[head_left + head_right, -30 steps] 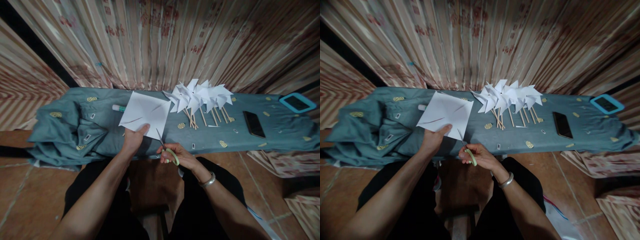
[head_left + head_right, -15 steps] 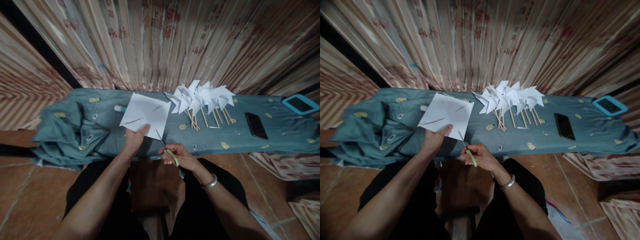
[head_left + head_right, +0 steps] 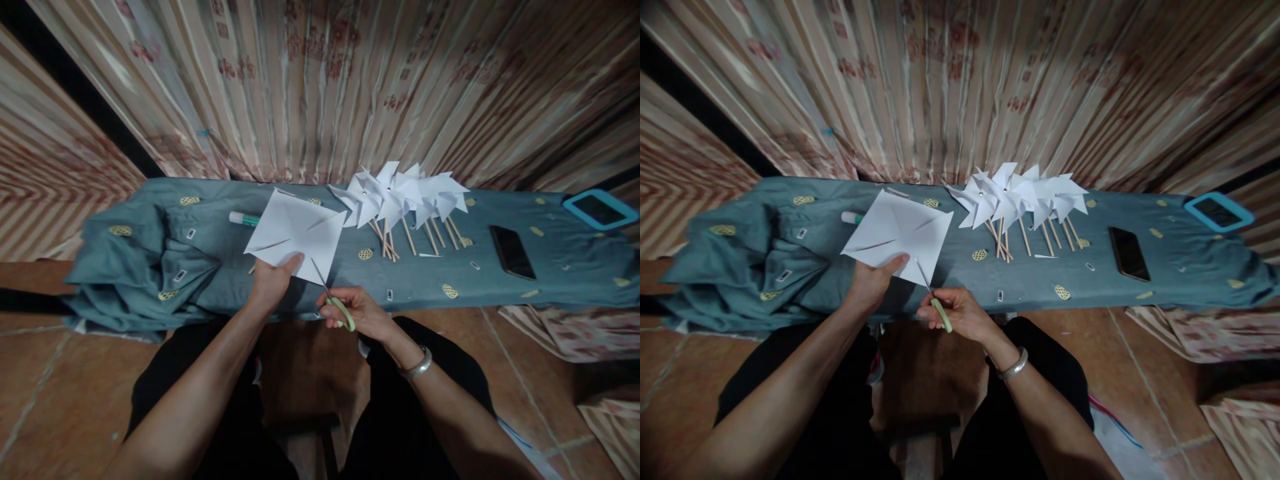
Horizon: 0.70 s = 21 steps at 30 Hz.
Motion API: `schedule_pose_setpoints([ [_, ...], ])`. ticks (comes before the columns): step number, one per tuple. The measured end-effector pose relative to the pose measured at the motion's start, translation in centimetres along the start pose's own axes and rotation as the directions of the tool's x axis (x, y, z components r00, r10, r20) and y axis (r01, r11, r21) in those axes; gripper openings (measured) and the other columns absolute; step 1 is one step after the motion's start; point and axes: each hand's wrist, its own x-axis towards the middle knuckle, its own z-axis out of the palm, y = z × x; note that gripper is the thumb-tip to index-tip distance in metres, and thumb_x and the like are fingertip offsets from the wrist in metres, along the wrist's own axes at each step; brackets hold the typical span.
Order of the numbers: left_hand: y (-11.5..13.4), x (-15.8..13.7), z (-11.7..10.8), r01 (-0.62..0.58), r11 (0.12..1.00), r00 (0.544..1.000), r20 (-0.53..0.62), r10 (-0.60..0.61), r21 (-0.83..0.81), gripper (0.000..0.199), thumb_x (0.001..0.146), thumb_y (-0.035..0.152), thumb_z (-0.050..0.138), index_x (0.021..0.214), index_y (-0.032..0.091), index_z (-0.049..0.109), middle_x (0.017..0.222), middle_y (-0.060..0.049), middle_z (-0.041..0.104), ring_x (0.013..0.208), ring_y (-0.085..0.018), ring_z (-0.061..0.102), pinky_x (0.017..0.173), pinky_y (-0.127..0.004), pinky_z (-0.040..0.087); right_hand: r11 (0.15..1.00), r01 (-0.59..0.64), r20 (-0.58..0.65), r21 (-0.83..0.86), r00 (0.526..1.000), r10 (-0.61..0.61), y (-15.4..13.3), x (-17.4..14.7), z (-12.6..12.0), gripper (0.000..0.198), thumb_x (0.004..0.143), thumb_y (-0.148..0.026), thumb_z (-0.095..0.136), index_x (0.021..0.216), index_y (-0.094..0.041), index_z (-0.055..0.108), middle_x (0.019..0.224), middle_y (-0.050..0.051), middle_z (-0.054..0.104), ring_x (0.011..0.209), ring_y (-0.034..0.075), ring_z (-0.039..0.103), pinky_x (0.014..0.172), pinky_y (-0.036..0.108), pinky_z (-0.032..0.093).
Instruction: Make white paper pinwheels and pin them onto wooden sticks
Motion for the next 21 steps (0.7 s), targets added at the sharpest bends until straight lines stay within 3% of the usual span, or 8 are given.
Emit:
schedule_pose_setpoints([
  [10,-0.17,-0.27,0.09,0.011,1.0,0.999,0.031,-0.011,0.005,0.045,0.057,0.023,0.08,0.099,0.017,0.067,0.104,-0.007,0.071,0.1,-0.025,0.065,0.097,-0.039,0.047,1.0,0.004,-0.021,0.011,1.0,-0.004,-0.25,0.12,0.19,0.036,0.059,-0.044,0.083,0.078,-0.016,0.071,0.054,-0.005,0.061,0.047,0.007,0.055,0.046,0.017,0.044],
  [21,0.47,-0.71,0.43,0.011,1.0,0.999,0.053,-0.011,0.007,0.043,0.057,0.023,0.079,0.099,0.019,0.068,0.098,-0.006,0.072,0.095,-0.025,0.066,0.091,-0.036,0.05,1.0,0.012,-0.054,-0.004,0.998,-0.012,-0.16,0.22,0.33,0.037,0.06,-0.046,0.083,0.074,-0.015,0.069,0.051,-0.004,0.061,0.046,0.006,0.052,0.045,0.016,0.039],
])
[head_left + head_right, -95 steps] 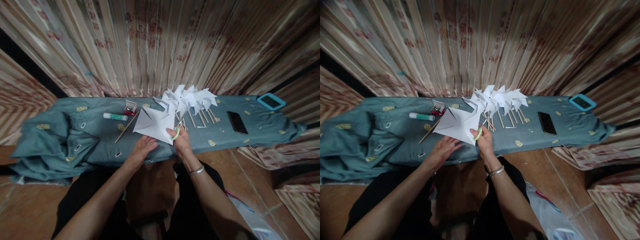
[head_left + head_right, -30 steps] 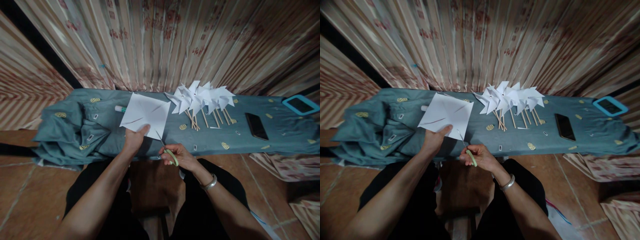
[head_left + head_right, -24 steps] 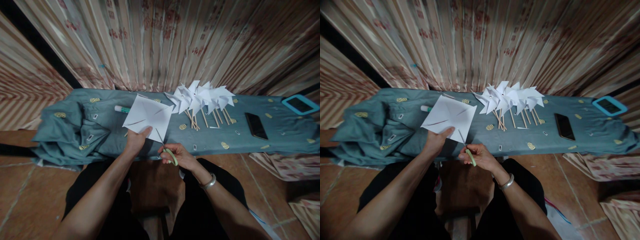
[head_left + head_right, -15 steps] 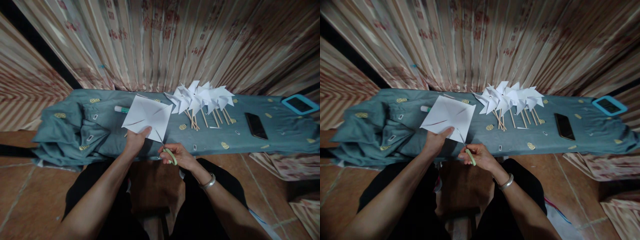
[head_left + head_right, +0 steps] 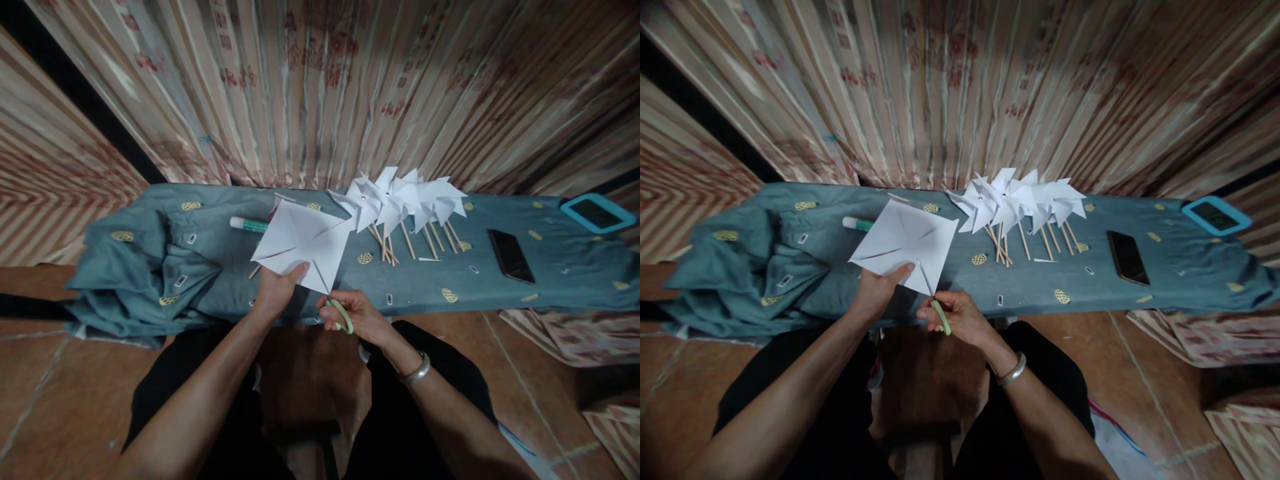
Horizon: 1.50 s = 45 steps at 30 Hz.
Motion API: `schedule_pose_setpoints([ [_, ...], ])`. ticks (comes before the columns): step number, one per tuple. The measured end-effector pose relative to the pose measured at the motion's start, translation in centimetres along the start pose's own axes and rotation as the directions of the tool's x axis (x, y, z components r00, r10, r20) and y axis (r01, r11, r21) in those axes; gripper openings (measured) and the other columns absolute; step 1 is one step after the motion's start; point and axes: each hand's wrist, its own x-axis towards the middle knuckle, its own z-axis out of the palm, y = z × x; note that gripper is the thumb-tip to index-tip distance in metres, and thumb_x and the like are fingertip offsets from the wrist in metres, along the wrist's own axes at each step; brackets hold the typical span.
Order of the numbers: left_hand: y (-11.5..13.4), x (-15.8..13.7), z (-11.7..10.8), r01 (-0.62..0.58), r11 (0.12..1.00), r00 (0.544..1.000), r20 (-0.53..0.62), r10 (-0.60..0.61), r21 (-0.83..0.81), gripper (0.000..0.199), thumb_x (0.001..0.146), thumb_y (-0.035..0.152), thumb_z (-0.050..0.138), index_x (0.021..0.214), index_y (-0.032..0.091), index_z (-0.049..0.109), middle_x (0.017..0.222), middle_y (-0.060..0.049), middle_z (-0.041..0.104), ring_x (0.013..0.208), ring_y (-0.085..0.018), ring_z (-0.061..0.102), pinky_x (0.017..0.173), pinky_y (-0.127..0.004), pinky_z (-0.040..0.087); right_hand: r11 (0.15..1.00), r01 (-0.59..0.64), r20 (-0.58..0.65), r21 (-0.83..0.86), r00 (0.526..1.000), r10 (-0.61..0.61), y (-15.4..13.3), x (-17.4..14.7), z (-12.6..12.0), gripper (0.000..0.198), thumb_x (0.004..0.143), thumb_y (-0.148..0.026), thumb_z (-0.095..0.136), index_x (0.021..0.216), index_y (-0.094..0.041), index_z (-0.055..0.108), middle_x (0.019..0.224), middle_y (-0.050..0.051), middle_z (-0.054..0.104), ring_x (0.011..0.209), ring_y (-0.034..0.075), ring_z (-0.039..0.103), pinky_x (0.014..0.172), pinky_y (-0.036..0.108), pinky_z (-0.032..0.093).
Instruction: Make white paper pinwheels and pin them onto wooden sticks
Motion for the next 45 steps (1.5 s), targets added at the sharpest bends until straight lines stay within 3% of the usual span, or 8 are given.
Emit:
schedule_pose_setpoints([
  [17,-0.5,-0.3,-0.1,0.013,0.997,0.999,0.05,-0.017,0.074,0.041,0.056,0.028,0.076,0.094,0.015,0.067,0.103,-0.01,0.073,0.096,-0.026,0.067,0.09,-0.04,0.051,0.998,-0.047,-0.02,0.04,0.999,0.048,0.0,0.4,-0.2,0.043,0.05,-0.048,0.087,0.072,-0.015,0.068,0.052,-0.005,0.061,0.047,0.006,0.054,0.046,0.018,0.043],
  [30,-0.7,-0.4,0.0,0.032,0.998,0.997,0.072,-0.036,0.06,0.041,0.056,0.03,0.076,0.092,0.014,0.068,0.103,-0.01,0.073,0.095,-0.026,0.066,0.089,-0.04,0.051,0.999,0.009,-0.011,-0.033,1.0,-0.009,0.7,0.5,-0.5,0.047,0.058,-0.057,0.08,0.073,-0.015,0.069,0.052,-0.004,0.06,0.046,0.006,0.051,0.047,0.02,0.04],
  [45,-0.4,-0.3,-0.1,-0.017,0.996,0.998,0.064,0.011,0.085,0.043,0.055,0.029,0.076,0.095,0.015,0.067,0.098,-0.009,0.074,0.095,-0.026,0.067,0.09,-0.04,0.052,0.998,0.011,-0.031,-0.06,0.999,-0.013,-0.2,0.4,-0.1,0.041,0.056,-0.053,0.083,0.064,-0.015,0.067,0.047,-0.005,0.057,0.043,0.006,0.049,0.043,0.019,0.038],
])
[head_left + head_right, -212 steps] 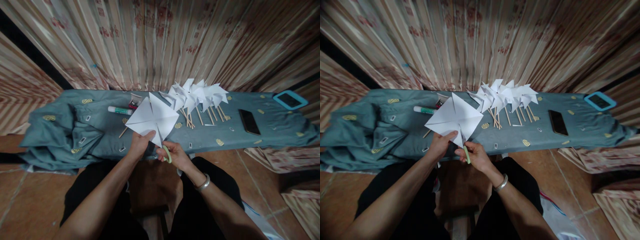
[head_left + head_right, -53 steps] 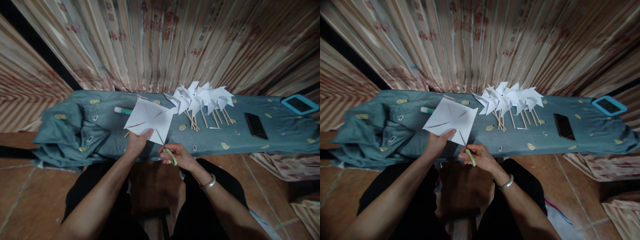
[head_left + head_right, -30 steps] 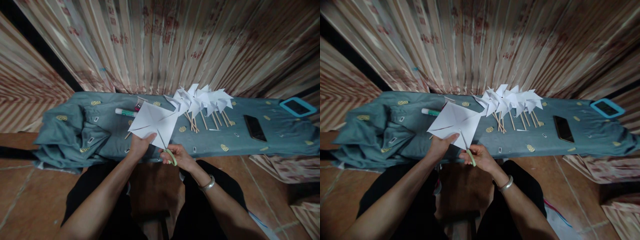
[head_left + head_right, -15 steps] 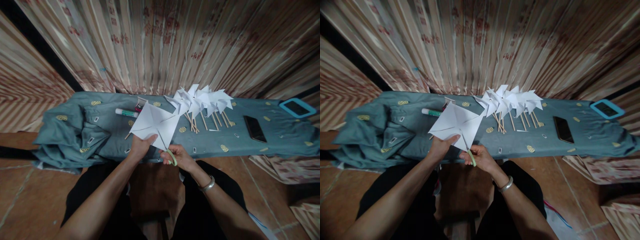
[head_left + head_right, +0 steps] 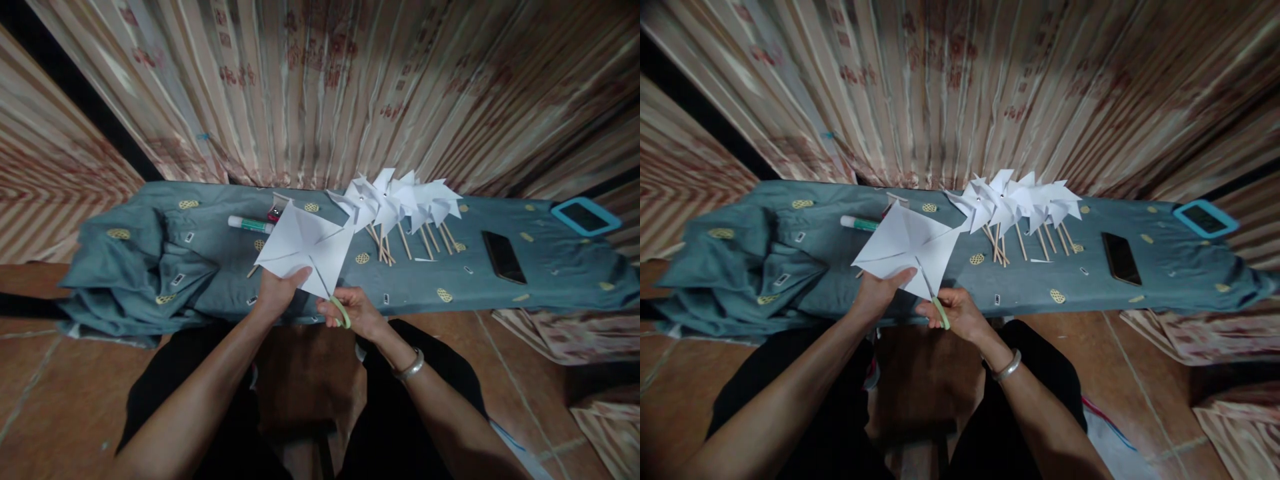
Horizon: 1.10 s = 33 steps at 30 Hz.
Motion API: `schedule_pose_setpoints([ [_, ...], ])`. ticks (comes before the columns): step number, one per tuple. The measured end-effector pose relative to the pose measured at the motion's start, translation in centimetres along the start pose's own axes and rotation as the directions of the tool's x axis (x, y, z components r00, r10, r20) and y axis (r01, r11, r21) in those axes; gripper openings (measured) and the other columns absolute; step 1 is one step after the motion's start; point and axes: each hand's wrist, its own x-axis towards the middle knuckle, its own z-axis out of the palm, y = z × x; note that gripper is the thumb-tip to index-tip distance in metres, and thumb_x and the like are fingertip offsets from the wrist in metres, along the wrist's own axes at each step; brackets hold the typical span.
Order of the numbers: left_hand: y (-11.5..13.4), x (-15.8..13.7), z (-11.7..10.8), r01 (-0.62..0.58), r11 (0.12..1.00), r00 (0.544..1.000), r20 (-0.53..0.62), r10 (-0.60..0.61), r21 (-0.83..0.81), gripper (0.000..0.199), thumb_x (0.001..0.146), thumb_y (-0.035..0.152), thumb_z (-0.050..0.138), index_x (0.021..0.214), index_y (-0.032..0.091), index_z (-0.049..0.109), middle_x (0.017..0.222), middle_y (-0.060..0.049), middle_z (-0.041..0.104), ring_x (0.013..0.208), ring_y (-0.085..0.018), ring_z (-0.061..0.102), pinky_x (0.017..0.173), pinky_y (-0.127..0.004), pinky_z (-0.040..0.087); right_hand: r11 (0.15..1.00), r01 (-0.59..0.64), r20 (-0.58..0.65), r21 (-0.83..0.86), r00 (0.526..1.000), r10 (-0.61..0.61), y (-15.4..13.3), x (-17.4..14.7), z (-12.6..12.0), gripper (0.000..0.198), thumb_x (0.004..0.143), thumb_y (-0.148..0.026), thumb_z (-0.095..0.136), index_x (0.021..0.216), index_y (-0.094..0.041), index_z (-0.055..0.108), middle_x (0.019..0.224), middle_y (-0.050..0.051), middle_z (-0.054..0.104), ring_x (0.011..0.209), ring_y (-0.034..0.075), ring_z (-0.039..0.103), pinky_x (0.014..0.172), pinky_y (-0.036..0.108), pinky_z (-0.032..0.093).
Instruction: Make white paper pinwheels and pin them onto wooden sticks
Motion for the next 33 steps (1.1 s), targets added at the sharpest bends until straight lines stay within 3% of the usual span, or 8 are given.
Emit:
schedule_pose_setpoints([
  [11,0.1,-0.8,0.6,0.025,0.999,0.999,0.032,-0.024,-0.04,0.044,0.056,0.031,0.075,0.096,0.014,0.067,0.101,-0.01,0.073,0.095,-0.026,0.066,0.091,-0.041,0.05,1.0,0.006,-0.021,-0.028,1.0,-0.006,0.1,-0.4,-0.1,0.046,0.057,-0.057,0.08,0.057,-0.014,0.064,0.047,-0.003,0.057,0.044,0.005,0.047,0.045,0.019,0.037],
  [33,-0.2,-0.9,0.3,0.02,0.995,1.0,-0.022,-0.022,-0.094,0.048,0.054,0.031,0.078,0.097,0.014,0.067,0.098,-0.01,0.073,0.095,-0.026,0.066,0.092,-0.043,0.05,0.999,0.017,-0.032,-0.039,0.999,-0.019,0.1,-0.3,0.4,0.047,0.052,-0.057,0.082,0.056,-0.014,0.062,0.046,-0.003,0.057,0.042,0.006,0.048,0.045,0.021,0.037],
])
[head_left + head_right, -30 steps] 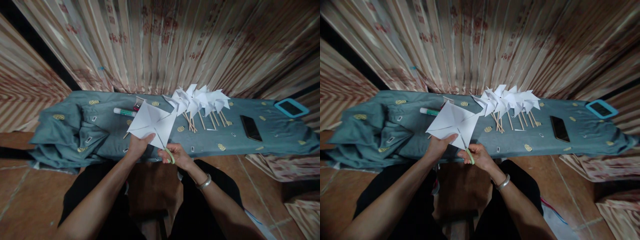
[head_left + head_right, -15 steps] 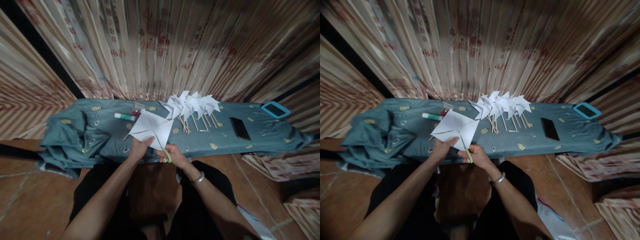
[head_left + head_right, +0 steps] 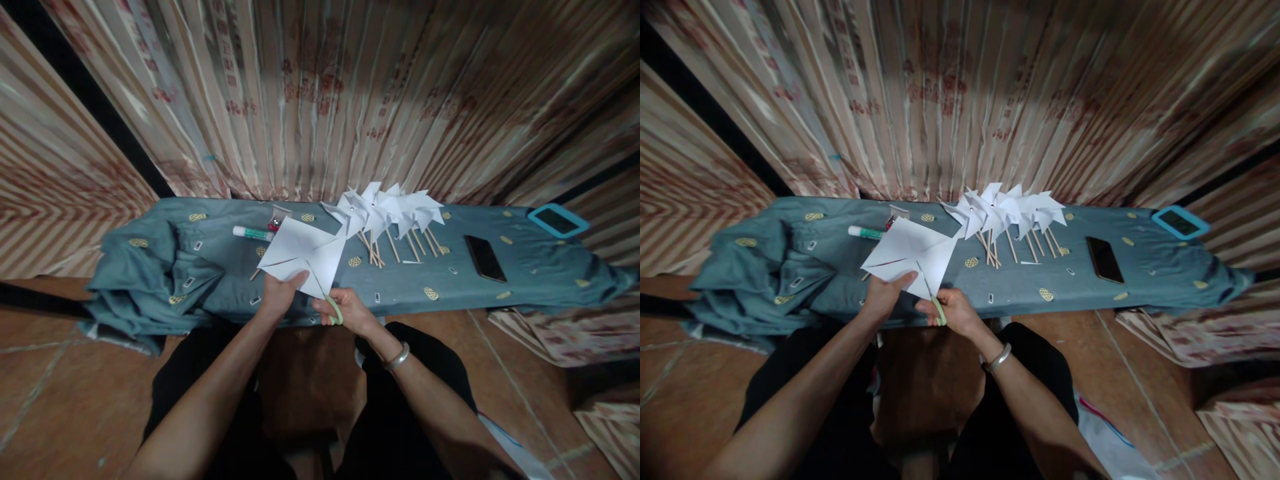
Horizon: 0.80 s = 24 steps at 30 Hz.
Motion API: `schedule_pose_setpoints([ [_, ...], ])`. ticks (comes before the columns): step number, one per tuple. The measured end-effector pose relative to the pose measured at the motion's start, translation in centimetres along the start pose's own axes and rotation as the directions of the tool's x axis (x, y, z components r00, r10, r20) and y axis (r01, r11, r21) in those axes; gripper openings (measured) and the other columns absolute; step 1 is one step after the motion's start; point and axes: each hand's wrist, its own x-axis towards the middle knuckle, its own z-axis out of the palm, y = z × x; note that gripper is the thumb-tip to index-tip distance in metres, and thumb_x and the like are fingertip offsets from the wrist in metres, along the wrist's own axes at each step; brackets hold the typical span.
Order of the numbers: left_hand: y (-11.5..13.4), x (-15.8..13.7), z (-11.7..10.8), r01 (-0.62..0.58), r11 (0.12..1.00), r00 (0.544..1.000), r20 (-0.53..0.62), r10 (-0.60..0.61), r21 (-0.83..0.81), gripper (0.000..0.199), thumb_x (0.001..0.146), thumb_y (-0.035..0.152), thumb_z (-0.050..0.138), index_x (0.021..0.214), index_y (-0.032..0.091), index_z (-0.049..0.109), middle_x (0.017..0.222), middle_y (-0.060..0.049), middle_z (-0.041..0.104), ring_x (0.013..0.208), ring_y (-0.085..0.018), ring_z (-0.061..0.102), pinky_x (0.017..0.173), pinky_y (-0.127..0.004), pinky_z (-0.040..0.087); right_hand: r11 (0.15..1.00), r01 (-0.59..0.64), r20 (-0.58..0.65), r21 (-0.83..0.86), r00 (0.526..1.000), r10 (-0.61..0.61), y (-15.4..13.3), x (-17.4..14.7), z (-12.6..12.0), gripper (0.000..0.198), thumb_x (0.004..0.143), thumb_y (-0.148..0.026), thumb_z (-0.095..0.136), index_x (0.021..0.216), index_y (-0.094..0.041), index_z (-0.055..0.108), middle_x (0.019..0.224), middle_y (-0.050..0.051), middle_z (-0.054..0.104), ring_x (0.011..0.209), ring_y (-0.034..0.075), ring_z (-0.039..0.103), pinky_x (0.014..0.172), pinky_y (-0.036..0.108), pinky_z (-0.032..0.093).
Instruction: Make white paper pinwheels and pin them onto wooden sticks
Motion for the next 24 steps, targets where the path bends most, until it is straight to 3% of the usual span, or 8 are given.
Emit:
schedule_pose_setpoints([
  [6,-0.2,0.0,0.0,0.011,1.0,1.0,-0.001,-0.011,0.008,0.049,0.053,0.031,0.078,0.098,0.015,0.067,0.099,-0.009,0.073,0.093,-0.026,0.067,0.091,-0.043,0.05,0.999,-0.014,0.063,-0.029,0.998,0.016,0.4,-0.1,-0.1,0.049,0.057,-0.061,0.078,0.064,-0.014,0.065,0.051,-0.002,0.06,0.047,0.007,0.051,0.047,0.021,0.039],
  [9,-0.3,0.4,-0.1,-0.008,1.0,1.0,-0.029,0.008,-0.004,0.048,0.053,0.031,0.079,0.098,0.016,0.067,0.099,-0.008,0.073,0.097,-0.026,0.066,0.095,-0.043,0.049,0.99,-0.035,0.117,-0.136,0.992,0.051,0.6,-0.8,-0.9,0.048,0.066,-0.061,0.073,0.069,-0.014,0.065,0.056,-0.001,0.062,0.052,0.008,0.054,0.05,0.019,0.039],
  [13,-0.7,1.2,-0.4,0.03,0.999,0.998,-0.054,-0.032,-0.039,0.047,0.052,0.033,0.08,0.093,0.015,0.067,0.094,-0.009,0.073,0.091,-0.026,0.067,0.091,-0.043,0.051,0.936,-0.09,0.107,-0.34,0.985,0.133,0.0,-2.8,-3.6,0.051,0.063,-0.062,0.075,0.083,-0.015,0.066,0.062,-0.001,0.064,0.052,0.01,0.054,0.05,0.021,0.039],
  [15,-1.0,1.4,-0.4,0.046,0.997,0.998,-0.05,-0.049,-0.057,0.046,0.051,0.033,0.081,0.091,0.015,0.067,0.094,-0.008,0.073,0.089,-0.025,0.067,0.089,-0.042,0.051,0.815,-0.067,-0.005,-0.576,0.997,0.079,-0.6,-3.8,-5.3,0.049,0.066,-0.061,0.073,0.083,-0.016,0.067,0.061,-0.001,0.063,0.053,0.012,0.055,0.049,0.022,0.036],
  [18,-1.5,1.6,-0.1,0.055,0.998,0.998,-0.011,-0.055,-0.04,0.045,0.049,0.033,0.081,0.088,0.016,0.067,0.097,-0.008,0.073,0.092,-0.025,0.067,0.091,-0.041,0.05,0.516,-0.177,-0.249,-0.838,0.966,-0.074,-1.4,-4.7,-7.4,0.045,0.073,-0.059,0.067,0.093,-0.018,0.069,0.068,0.003,0.067,0.066,0.019,0.063,0.056,0.026,0.038],
  [21,-1.9,1.7,0.3,0.086,0.996,0.995,0.052,-0.086,0.009,0.046,0.044,0.033,0.084,0.083,0.015,0.067,0.091,-0.009,0.073,0.087,-0.026,0.067,0.087,-0.043,0.051,0.313,-0.352,-0.423,-0.882,0.884,-0.199,-1.6,-4.4,-8.1,0.045,0.082,-0.053,0.061,0.108,-0.017,0.065,0.081,0.01,0.073,0.081,0.027,0.069,0.064,0.03,0.042],
  [24,-1.7,1.8,0.5,0.102,0.994,0.987,0.119,-0.107,0.043,0.045,0.04,0.033,0.085,0.078,0.015,0.067,0.082,-0.008,0.072,0.08,-0.025,0.066,0.083,-0.043,0.052,0.222,-0.42,-0.466,-0.88,0.853,-0.235,-1.6,-3.3,-7.9,0.049,0.086,-0.044,0.058,0.123,-0.012,0.055,0.09,0.015,0.074,0.088,0.03,0.071,0.068,0.032,0.045],
])
